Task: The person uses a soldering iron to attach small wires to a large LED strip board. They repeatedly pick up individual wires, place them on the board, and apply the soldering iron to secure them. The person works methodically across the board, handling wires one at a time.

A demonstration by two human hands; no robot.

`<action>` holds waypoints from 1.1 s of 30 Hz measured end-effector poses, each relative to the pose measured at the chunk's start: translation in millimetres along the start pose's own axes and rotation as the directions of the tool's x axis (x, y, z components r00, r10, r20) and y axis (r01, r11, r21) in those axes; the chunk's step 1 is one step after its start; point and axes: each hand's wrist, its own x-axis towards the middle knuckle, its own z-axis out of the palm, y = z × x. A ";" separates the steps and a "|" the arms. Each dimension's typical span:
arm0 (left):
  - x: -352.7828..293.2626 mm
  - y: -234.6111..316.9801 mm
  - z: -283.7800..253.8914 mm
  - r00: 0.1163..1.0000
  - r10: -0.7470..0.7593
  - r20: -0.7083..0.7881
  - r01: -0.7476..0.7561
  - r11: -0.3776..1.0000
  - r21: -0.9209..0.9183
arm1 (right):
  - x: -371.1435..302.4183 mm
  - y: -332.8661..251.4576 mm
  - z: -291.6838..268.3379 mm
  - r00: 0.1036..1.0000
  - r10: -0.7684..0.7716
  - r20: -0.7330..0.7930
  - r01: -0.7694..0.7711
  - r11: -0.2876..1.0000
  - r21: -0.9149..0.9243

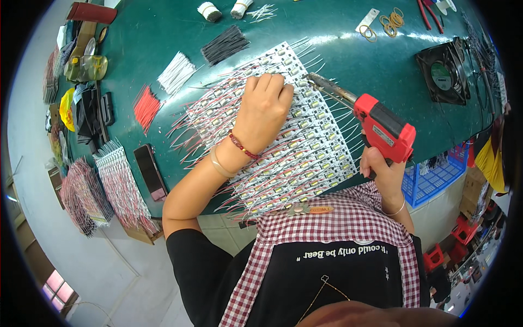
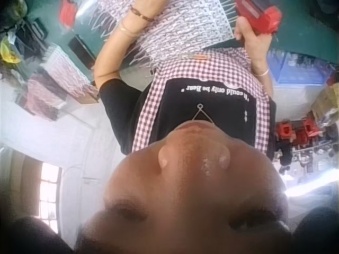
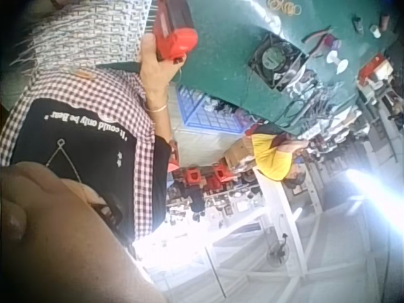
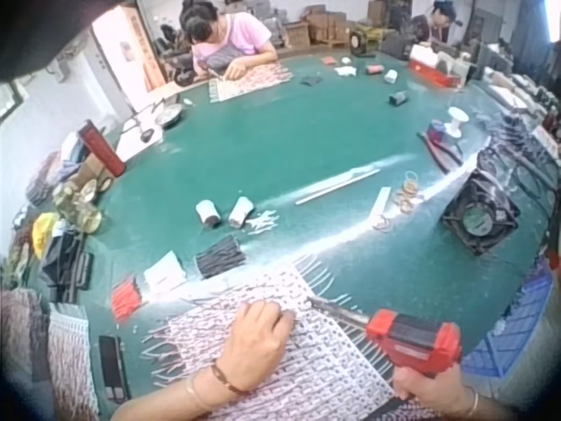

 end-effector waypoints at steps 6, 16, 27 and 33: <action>-2.0 8.5 -36.8 0.997 -0.062 0.037 0.060 0.996 0.065 | -8.4 -0.7 -5.9 1.000 0.000 -0.014 0.001 0.998 0.066; -11.9 10.4 3.1 0.997 -0.049 -0.052 0.039 0.982 -0.185 | -18.0 15.8 -9.2 0.996 0.090 0.016 -0.090 0.995 0.042; -10.5 13.4 11.1 0.997 -0.051 -0.059 0.040 0.983 -0.178 | -16.8 16.5 -9.0 0.995 0.092 0.041 -0.088 0.991 -0.105; -11.4 16.1 11.7 0.995 -0.053 -0.080 0.040 0.985 -0.167 | -22.0 22.0 -9.9 0.998 0.063 -0.014 -0.063 0.997 -0.035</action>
